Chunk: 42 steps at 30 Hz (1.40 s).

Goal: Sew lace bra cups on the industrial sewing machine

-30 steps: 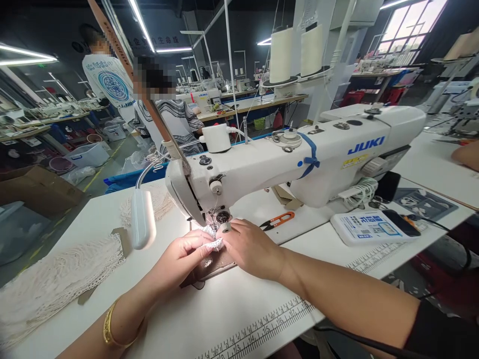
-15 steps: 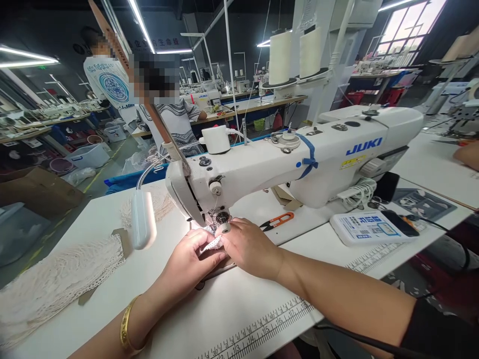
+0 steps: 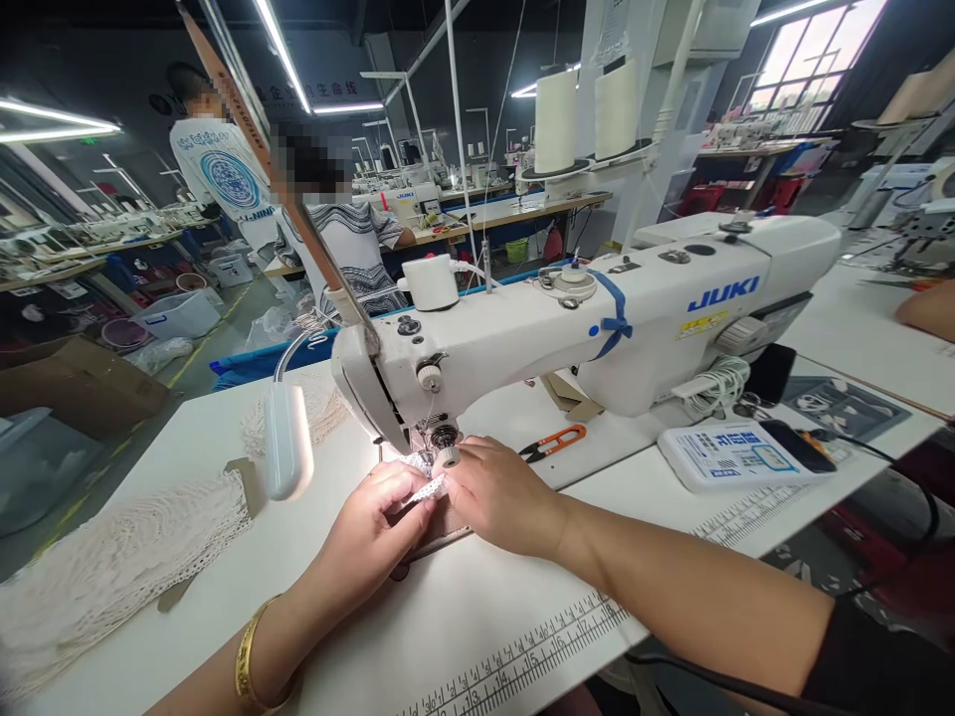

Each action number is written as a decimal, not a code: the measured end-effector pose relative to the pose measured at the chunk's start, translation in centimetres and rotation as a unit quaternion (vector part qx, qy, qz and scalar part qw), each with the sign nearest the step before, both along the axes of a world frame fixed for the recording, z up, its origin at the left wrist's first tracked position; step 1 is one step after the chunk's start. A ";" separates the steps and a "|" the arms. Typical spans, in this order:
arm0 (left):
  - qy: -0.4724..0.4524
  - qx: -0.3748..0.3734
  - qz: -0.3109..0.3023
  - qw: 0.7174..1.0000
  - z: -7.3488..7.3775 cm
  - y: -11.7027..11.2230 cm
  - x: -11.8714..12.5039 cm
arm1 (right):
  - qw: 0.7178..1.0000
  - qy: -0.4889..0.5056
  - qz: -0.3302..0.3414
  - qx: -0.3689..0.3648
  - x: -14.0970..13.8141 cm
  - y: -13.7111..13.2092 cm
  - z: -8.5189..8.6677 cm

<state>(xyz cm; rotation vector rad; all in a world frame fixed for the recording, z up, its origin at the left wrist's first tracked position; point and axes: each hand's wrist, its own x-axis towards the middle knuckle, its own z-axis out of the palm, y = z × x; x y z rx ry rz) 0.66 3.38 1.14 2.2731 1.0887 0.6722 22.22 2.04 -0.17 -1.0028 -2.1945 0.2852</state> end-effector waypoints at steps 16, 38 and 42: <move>0.073 0.202 -0.096 0.972 0.3 -2.3 -1.5 | 0.975 -0.204 0.086 -0.005 1.5 -1.5 2.0; 0.092 0.251 -0.109 0.957 -0.1 -0.8 -1.7 | 0.981 -0.183 0.067 0.009 1.0 -0.9 0.5; 0.098 0.245 -0.108 0.959 -0.2 -0.9 -1.8 | 0.980 -0.189 0.063 0.005 1.1 -0.9 0.6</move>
